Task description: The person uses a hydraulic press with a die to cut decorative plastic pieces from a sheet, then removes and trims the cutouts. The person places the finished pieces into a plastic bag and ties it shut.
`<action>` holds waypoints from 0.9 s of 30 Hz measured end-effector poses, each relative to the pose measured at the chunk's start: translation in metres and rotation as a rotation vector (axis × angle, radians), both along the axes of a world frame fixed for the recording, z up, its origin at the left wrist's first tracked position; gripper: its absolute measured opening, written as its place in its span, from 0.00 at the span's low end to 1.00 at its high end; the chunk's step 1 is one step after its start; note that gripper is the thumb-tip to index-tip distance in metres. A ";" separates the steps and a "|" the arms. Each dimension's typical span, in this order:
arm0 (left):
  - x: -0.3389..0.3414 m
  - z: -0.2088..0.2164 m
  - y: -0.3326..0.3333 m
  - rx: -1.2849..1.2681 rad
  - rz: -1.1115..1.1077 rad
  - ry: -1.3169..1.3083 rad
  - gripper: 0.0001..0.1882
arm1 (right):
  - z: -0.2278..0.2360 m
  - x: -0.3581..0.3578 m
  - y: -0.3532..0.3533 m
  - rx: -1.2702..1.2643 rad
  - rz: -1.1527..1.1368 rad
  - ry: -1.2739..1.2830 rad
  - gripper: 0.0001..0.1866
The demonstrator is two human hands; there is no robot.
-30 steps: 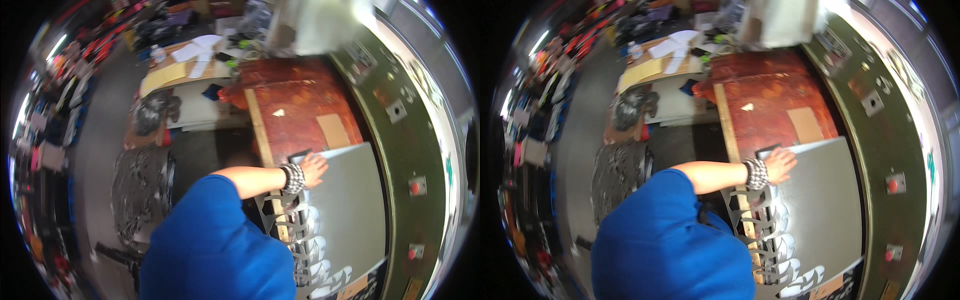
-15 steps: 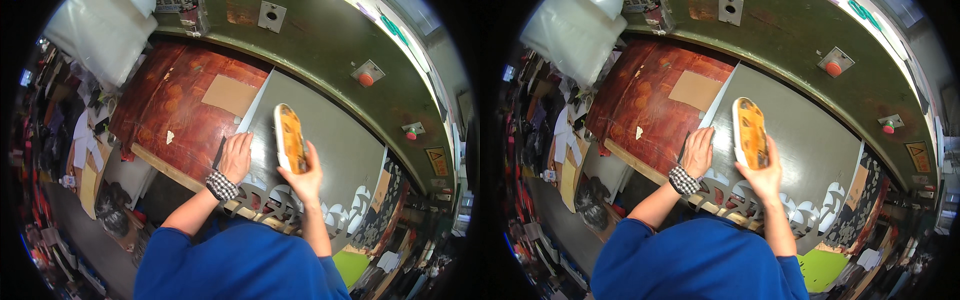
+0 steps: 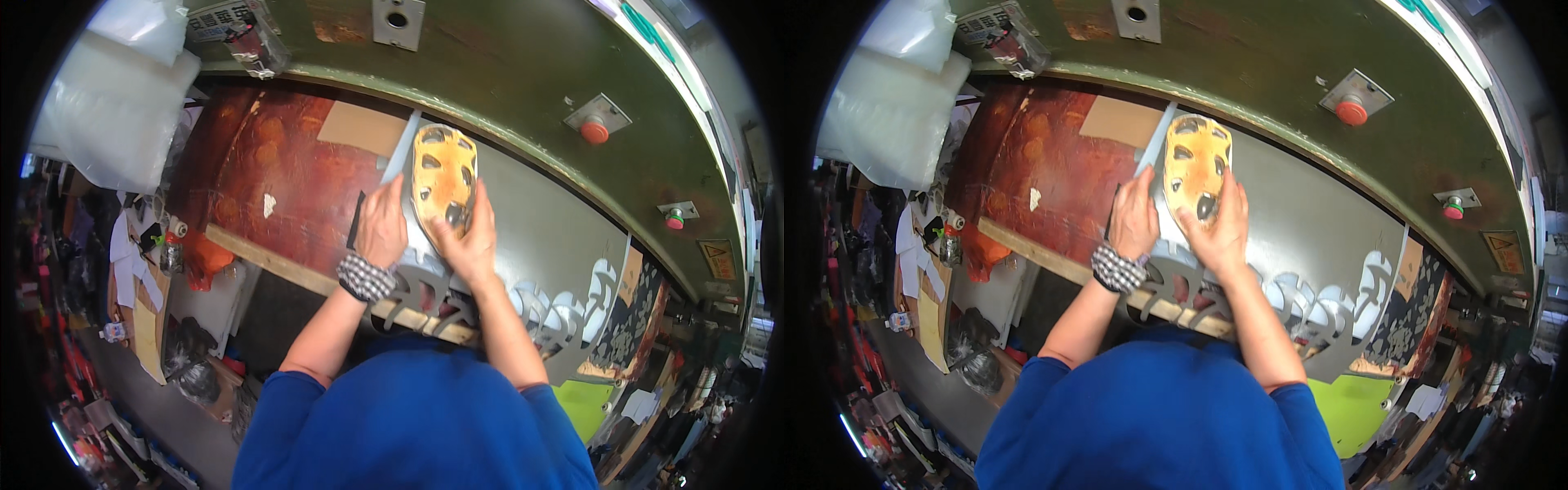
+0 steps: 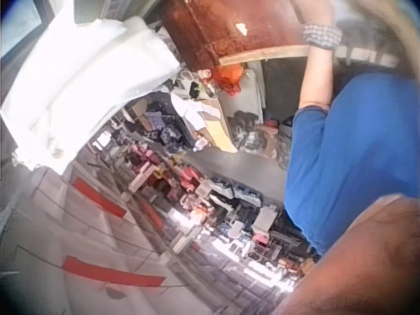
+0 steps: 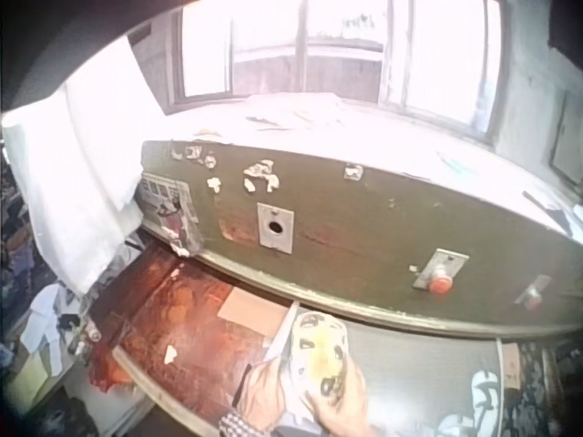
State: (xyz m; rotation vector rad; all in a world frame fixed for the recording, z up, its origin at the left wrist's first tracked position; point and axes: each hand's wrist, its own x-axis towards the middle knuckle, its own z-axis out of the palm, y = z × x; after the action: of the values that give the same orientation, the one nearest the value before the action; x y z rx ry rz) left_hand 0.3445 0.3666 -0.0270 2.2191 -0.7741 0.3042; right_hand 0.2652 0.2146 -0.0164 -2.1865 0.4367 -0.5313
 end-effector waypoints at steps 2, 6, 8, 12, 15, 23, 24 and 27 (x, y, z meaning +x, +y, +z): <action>0.016 -0.002 -0.013 -0.103 0.041 0.036 0.25 | 0.004 -0.007 -0.038 0.219 -0.056 -0.080 0.43; 0.049 -0.001 -0.036 -0.353 0.098 0.069 0.19 | 0.011 -0.055 -0.127 0.060 -0.347 -0.121 0.38; 0.057 0.000 -0.041 -0.369 0.127 0.091 0.14 | 0.014 -0.082 -0.169 0.097 -0.550 -0.079 0.37; 0.049 -0.001 -0.032 -0.248 0.242 0.042 0.10 | 0.038 -0.116 -0.252 -0.078 -0.808 -0.210 0.33; 0.043 -0.009 -0.029 -0.096 0.209 0.059 0.07 | 0.064 -0.113 -0.302 -0.270 -0.971 -0.313 0.35; 0.080 -0.017 -0.071 0.164 0.190 -0.005 0.13 | 0.076 -0.062 -0.333 -0.375 -1.004 -0.301 0.50; 0.080 -0.014 -0.072 0.170 0.188 0.021 0.12 | 0.074 -0.065 -0.333 -0.383 -0.975 -0.308 0.51; 0.077 -0.008 -0.071 0.191 0.208 0.065 0.13 | 0.059 -0.092 -0.340 -0.485 -0.843 -0.239 0.51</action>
State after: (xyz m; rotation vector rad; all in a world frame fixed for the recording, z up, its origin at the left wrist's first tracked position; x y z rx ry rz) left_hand 0.4215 0.2952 -0.0353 2.4828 -0.5576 0.2669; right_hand 0.1734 -0.1257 0.0424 -2.2661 1.2082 -1.4585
